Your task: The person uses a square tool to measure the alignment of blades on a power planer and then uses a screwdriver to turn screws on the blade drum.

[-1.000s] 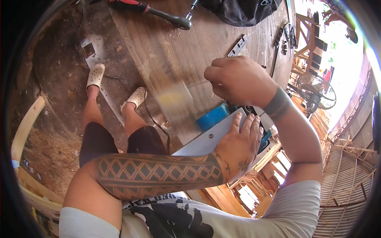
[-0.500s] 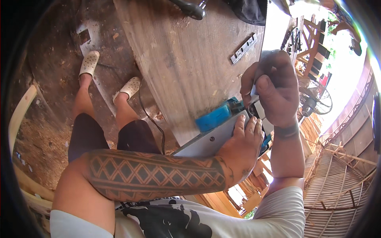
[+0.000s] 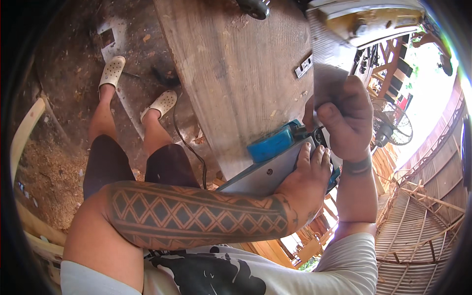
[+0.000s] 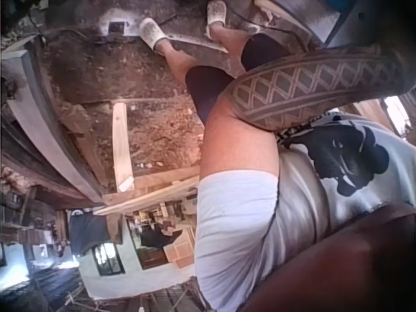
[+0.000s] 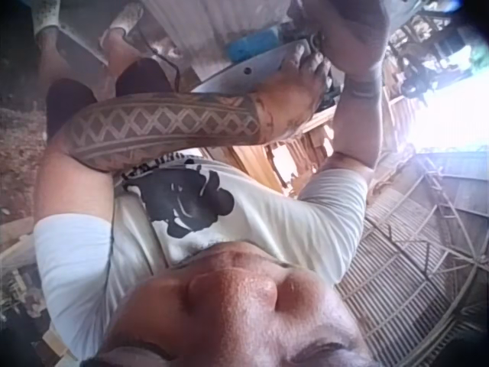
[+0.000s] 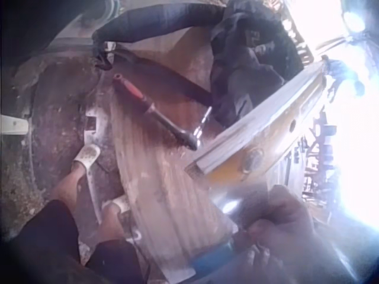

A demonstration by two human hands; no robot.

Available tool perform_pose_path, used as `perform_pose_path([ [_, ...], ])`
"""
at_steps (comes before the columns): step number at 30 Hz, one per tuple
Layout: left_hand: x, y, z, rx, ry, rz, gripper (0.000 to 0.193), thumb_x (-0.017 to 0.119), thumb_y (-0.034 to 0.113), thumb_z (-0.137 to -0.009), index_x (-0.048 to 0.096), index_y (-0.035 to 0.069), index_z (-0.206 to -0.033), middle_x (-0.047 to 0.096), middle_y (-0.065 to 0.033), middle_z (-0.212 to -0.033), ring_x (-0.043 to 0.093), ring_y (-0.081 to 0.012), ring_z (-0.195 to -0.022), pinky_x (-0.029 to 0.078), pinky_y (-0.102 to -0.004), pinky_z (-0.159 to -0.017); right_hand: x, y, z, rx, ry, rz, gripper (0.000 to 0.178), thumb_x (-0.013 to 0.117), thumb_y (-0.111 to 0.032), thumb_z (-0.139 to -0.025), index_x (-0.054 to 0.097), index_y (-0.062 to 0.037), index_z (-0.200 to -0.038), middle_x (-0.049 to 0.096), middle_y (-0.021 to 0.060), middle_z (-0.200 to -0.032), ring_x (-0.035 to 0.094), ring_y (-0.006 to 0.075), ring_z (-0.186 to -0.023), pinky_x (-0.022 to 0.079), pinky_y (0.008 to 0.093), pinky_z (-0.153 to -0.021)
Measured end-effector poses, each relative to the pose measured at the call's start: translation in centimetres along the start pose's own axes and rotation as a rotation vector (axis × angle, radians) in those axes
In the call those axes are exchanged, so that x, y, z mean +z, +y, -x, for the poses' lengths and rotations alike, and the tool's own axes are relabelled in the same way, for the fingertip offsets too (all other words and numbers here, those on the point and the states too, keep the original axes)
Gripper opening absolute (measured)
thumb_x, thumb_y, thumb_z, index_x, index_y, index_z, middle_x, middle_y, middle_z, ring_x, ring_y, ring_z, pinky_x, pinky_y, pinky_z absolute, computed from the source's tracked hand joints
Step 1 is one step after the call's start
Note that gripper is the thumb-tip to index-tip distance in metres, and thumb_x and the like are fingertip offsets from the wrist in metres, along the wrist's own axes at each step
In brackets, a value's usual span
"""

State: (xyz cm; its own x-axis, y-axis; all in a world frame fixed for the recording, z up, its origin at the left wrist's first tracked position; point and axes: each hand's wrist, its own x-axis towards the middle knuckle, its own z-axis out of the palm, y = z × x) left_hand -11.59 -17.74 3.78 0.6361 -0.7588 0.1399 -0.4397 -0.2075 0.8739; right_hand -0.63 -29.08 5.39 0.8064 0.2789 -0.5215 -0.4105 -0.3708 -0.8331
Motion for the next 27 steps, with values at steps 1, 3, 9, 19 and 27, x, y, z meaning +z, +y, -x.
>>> perform_pose_path([
  [1, 0.0, 0.0, 0.0, 0.001, 0.003, 0.002, 0.066, 0.057, 0.038, -0.097, 0.052, -0.008, -0.144, 0.051, -0.0291, -0.147, 0.045, -0.0436, -0.142, 0.031, -0.0622, -0.119, 0.0, 0.0, 0.0, -0.01, -0.015, -0.018, 0.019, 0.064, -0.004, -0.102, 0.053, 0.0027, -0.116, 0.067, 0.0113, -0.094, 0.062, 0.0118, -0.074, 0.05, 0.0259, -0.065],
  [3, -0.1, 0.1, 0.1, 0.001, 0.005, 0.003, 0.066, 0.057, 0.038, -0.097, 0.052, -0.008, -0.144, 0.051, -0.029, -0.147, 0.045, -0.0436, -0.142, 0.031, -0.0622, -0.119, -0.2, 0.1, 0.0, -0.022, -0.032, -0.038, 0.019, 0.064, -0.004, -0.102, 0.053, 0.0025, -0.116, 0.066, 0.0111, -0.093, 0.062, 0.012, -0.074, 0.05, 0.0261, -0.064],
  [9, -0.2, 0.2, 0.0, 0.003, 0.007, 0.007, 0.066, 0.058, 0.038, -0.097, 0.052, -0.008, -0.144, 0.052, -0.0289, -0.147, 0.046, -0.0437, -0.142, 0.031, -0.0621, -0.119, 0.2, -0.1, -0.2, -0.036, -0.039, -0.039, 0.019, 0.063, -0.006, -0.102, 0.051, 0.0024, -0.115, 0.065, 0.0109, -0.092, 0.06, 0.0122, -0.072, 0.049, 0.0269, -0.064],
  [19, -0.2, 0.2, -0.2, 0.007, 0.005, 0.011, 0.065, 0.058, 0.037, -0.097, 0.052, -0.008, -0.144, 0.052, -0.0287, -0.146, 0.046, -0.0439, -0.142, 0.031, -0.062, -0.119, -0.2, 0.2, 0.2, -0.018, -0.045, -0.026, 0.016, 0.062, -0.004, -0.102, 0.052, 0.0028, -0.113, 0.065, 0.0104, -0.092, 0.06, 0.0115, -0.072, 0.05, 0.0265, -0.064],
  [27, -0.1, 0.2, -0.2, 0.009, 0.001, 0.012, 0.065, 0.059, 0.037, -0.096, 0.052, -0.008, -0.144, 0.052, -0.0285, -0.146, 0.046, -0.044, -0.142, 0.031, -0.0619, -0.119, -0.4, 0.3, 0.8, -0.026, -0.02, -0.014, 0.015, 0.06, 0.0, -0.101, 0.053, 0.0032, -0.113, 0.067, 0.0107, -0.093, 0.062, 0.0111, -0.074, 0.051, 0.0259, -0.065],
])
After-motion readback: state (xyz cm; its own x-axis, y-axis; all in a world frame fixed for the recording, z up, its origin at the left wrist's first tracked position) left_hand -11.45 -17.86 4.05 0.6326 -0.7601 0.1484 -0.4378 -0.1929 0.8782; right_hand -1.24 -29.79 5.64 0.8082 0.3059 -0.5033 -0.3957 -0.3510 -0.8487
